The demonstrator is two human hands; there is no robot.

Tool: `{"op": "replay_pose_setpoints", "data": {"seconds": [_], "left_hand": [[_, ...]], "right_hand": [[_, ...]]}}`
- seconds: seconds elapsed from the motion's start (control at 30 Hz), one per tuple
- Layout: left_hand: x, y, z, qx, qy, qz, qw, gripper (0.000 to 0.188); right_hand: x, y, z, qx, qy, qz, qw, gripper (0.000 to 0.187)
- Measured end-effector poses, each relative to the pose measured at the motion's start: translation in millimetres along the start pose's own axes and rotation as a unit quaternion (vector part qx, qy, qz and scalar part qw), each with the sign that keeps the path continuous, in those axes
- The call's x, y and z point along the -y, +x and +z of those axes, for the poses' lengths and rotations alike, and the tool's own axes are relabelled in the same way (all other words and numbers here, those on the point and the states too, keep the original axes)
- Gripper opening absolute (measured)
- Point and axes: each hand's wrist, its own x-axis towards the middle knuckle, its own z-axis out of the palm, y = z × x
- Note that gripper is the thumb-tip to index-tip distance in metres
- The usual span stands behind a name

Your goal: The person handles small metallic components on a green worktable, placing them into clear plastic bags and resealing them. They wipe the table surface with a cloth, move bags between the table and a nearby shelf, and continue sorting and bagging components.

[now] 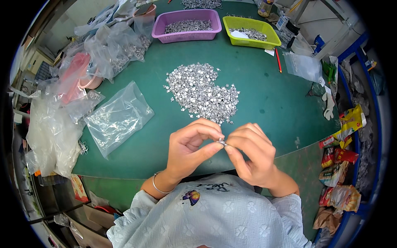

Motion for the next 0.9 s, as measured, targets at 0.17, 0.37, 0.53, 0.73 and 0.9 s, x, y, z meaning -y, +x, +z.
{"op": "replay_pose_setpoints", "data": {"seconds": [0.17,0.37,0.53,0.73,0.9], "left_hand": [[-5,-1,3,-0.001,-0.024,0.002,1.000,0.026],[-1,-1,2,0.014,0.003,0.024,1.000,0.023],[-1,-1,3,0.004,0.009,0.006,1.000,0.022],[4,-4,-1,-0.005,0.100,-0.007,0.995,0.019],[29,-16,-25,-0.047,0.211,-0.098,0.971,0.019]], "right_hand": [[0,-2,-2,0.012,0.210,0.130,0.969,0.006],[-1,-6,-2,0.017,0.245,0.154,0.957,0.007],[-1,-5,-1,0.010,0.195,0.124,0.973,0.007],[-12,-7,3,0.048,0.173,0.137,0.974,0.006],[-44,-14,18,0.157,0.128,0.199,0.959,0.007]]}}
